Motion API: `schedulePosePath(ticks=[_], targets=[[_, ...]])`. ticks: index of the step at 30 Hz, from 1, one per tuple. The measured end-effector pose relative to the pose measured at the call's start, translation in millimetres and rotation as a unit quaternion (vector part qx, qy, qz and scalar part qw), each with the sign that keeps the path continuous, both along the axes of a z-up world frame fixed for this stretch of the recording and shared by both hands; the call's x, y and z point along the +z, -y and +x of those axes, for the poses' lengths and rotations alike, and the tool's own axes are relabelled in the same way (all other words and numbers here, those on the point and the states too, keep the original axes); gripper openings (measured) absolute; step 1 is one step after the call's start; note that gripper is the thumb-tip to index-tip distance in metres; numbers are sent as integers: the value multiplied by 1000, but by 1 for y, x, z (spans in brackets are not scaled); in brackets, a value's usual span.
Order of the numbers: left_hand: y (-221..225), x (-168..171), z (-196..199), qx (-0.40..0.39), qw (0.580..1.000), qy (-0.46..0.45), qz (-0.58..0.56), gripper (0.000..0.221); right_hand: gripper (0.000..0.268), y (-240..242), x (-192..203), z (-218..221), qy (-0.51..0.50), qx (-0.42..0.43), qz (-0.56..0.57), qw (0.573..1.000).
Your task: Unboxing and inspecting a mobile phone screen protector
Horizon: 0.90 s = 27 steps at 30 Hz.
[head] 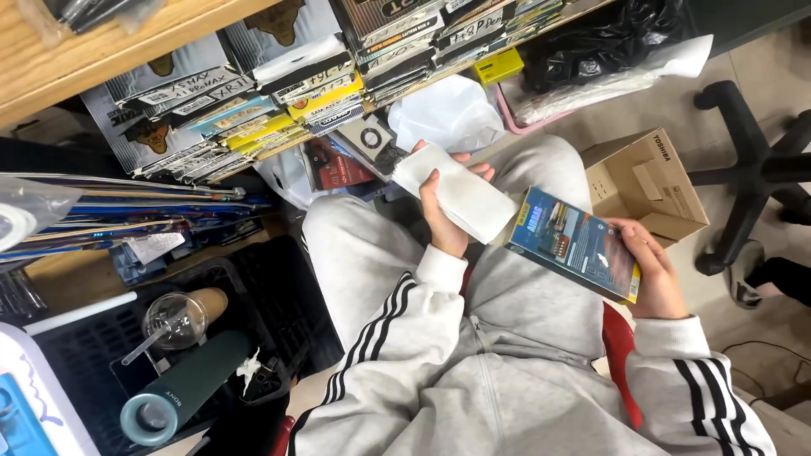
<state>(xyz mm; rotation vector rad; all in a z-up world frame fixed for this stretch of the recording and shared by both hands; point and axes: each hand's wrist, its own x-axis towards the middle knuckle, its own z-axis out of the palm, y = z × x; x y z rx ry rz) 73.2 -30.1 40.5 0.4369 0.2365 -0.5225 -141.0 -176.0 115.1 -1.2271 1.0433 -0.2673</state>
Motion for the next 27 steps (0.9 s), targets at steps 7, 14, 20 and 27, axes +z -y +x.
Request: schedulePosePath(ticks=[7,14,20,27], targets=[[11,-7,-9,-15,999,41,-18,62,34,1,20,14,-103,81,-9,991],[11,11,-9,-42,991,128,10,66,40,-2,7,19,-74,68,16,995],[6,3,-13,-108,956,266,54,71,36,-9,-3,16,13,-22,70,997],[-7,40,-1,-158,844,479,185,51,43,0,-43,-7,77,-29,-23,996]])
